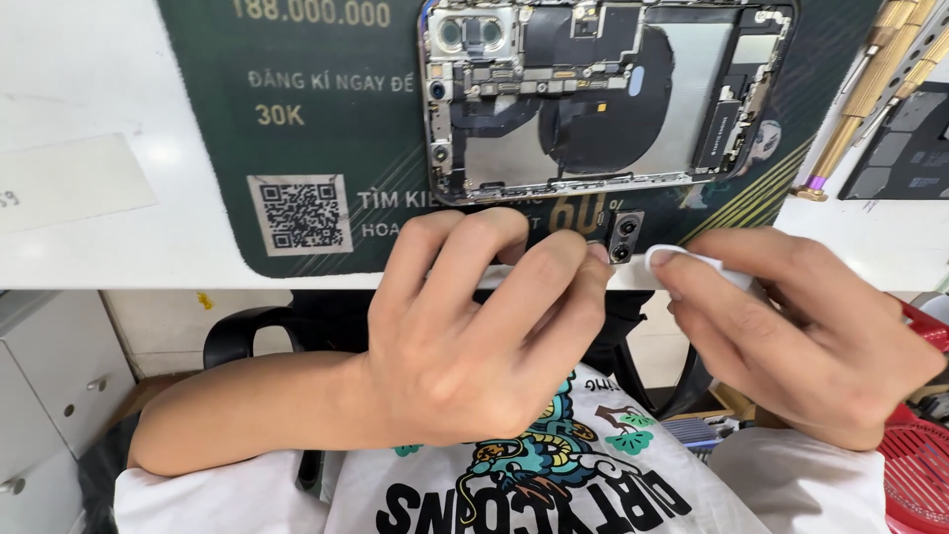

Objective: Replacing a mobile phone battery by cleaning components, peeling adhesive film, and connecting internal cables.

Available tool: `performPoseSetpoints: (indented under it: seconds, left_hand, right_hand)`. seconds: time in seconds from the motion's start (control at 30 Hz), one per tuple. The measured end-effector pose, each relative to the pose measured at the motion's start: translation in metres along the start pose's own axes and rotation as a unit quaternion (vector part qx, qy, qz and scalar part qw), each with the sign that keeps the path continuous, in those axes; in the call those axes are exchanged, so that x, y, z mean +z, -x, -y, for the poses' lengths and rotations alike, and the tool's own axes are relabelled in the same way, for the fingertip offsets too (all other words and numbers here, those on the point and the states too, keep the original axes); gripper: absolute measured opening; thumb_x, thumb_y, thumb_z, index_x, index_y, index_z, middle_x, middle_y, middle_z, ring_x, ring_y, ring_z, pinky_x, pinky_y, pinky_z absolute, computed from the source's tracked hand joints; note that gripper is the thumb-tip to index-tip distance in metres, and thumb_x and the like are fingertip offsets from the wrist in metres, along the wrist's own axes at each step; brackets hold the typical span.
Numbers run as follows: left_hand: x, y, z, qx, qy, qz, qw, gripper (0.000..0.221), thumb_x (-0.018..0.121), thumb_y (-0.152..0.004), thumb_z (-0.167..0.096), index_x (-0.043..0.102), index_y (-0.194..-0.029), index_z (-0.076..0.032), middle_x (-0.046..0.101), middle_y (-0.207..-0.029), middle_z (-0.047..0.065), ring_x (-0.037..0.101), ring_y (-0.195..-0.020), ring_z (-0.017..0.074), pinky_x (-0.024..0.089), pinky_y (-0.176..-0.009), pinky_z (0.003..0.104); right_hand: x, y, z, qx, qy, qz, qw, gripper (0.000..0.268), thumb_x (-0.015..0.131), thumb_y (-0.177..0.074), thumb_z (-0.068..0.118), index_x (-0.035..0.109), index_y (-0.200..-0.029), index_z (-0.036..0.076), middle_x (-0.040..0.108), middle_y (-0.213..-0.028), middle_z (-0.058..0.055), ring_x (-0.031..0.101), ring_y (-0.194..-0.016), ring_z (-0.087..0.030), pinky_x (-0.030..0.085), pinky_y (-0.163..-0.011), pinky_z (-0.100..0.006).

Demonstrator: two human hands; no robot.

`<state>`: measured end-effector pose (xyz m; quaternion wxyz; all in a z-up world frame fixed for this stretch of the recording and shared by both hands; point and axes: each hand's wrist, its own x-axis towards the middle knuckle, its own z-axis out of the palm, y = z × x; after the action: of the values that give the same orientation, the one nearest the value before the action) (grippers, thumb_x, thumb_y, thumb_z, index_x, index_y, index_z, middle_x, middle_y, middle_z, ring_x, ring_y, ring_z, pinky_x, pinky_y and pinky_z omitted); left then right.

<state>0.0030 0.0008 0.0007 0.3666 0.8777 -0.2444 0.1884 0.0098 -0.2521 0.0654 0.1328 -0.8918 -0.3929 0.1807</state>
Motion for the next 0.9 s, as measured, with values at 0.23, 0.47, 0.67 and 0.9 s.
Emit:
performPoseSetpoints:
  seconds: [0.23, 0.47, 0.67, 0.9]
  left_hand:
    - [-0.001, -0.002, 0.000, 0.000, -0.008, 0.017, 1.000, 0.018, 0.059, -0.104, -0.006, 0.073, -0.093, -0.009, 0.067, -0.099, 0.003, 0.059, -0.082, 0.0244, 0.043, -0.070, 0.036]
    - [-0.001, -0.003, 0.001, 0.004, -0.017, 0.016, 1.000, 0.014, 0.063, -0.103, -0.007, 0.072, -0.093, -0.010, 0.066, -0.096, 0.001, 0.058, -0.079, 0.0227, 0.042, -0.069, 0.035]
    - [-0.001, -0.004, 0.001, 0.000, -0.015, 0.021, 1.000, 0.015, 0.063, -0.103, -0.007, 0.072, -0.092, -0.011, 0.066, -0.095, 0.001, 0.058, -0.078, 0.0220, 0.041, -0.069, 0.034]
    - [-0.002, -0.003, 0.002, 0.007, 0.000, 0.025, 1.000, 0.011, 0.067, -0.103, -0.006, 0.073, -0.094, -0.010, 0.067, -0.094, 0.003, 0.058, -0.077, 0.0222, 0.043, -0.069, 0.034]
  right_hand:
    - [0.020, -0.010, 0.011, -0.004, -0.029, -0.127, 0.991, 0.017, 0.058, -0.101, -0.011, 0.072, -0.109, -0.007, 0.066, -0.098, -0.029, 0.063, -0.078, -0.035, 0.049, -0.059, -0.040]
    - [0.016, 0.001, 0.008, 0.019, -0.041, -0.045, 0.998, 0.022, 0.062, -0.099, -0.005, 0.065, -0.120, -0.003, 0.064, -0.109, -0.025, 0.064, -0.084, -0.035, 0.050, -0.063, -0.044]
    - [0.013, 0.004, 0.003, 0.019, -0.045, -0.033, 0.998, 0.028, 0.063, -0.098, 0.000, 0.065, -0.126, 0.001, 0.065, -0.114, -0.025, 0.066, -0.089, -0.035, 0.054, -0.070, -0.044]
    - [0.014, 0.035, -0.020, 0.052, -0.037, -0.075, 0.995, 0.022, 0.064, -0.094, -0.003, 0.071, -0.116, -0.003, 0.067, -0.114, -0.029, 0.065, -0.080, -0.036, 0.053, -0.073, -0.045]
